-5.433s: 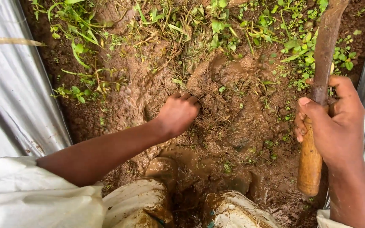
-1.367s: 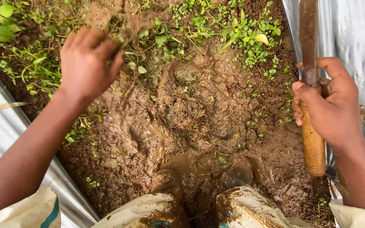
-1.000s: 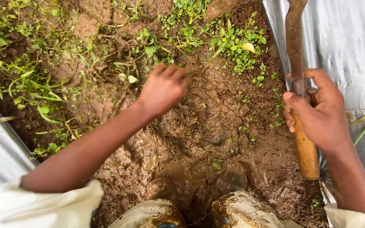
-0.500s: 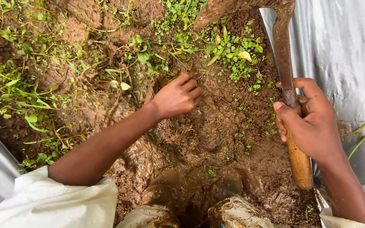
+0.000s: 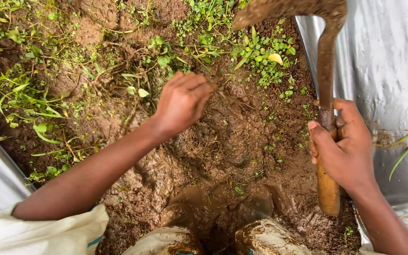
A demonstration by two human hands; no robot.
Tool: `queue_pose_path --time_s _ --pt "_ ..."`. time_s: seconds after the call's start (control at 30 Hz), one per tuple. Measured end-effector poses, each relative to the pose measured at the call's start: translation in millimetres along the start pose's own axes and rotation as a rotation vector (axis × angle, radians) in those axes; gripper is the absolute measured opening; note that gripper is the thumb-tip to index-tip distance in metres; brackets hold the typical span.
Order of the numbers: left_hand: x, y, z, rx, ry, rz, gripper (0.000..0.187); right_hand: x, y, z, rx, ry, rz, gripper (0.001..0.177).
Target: The person uses a hoe to loosen the soil and then pulls weeds by hand from a muddy patch between plastic-covered rows. The weeds are gathered and discarded as the person works along the row.
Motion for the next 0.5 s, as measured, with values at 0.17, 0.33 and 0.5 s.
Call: queue_pose_path --time_s 0.17,0.33,0.5 --pt "0.9 -69.2 12.7 -0.225 -0.12 -0.177 0.021 -1.2 5.4 5.4 -0.031 0.052 0.071 0.019" --pt "-25.5 -117.9 33.7 -0.179 -0.152 -0.264 0.018 1.7 14.4 17.0 0.024 -0.029 0.059 0.017" --pt "-71.1 -151.1 66.1 -0.086 -0.248 -0.368 0.017 7.5 24.9 21.0 0.116 -0.156 0.068 0.019"
Point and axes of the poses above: each hand's wrist, its own x-axis towards the middle knuckle, its own y-axis out of the palm, z = x × y, the point moved 2 cm from there along x, towards the middle knuckle, and after that the axes turned 11 degrees about -y, right-handed, at the moved point
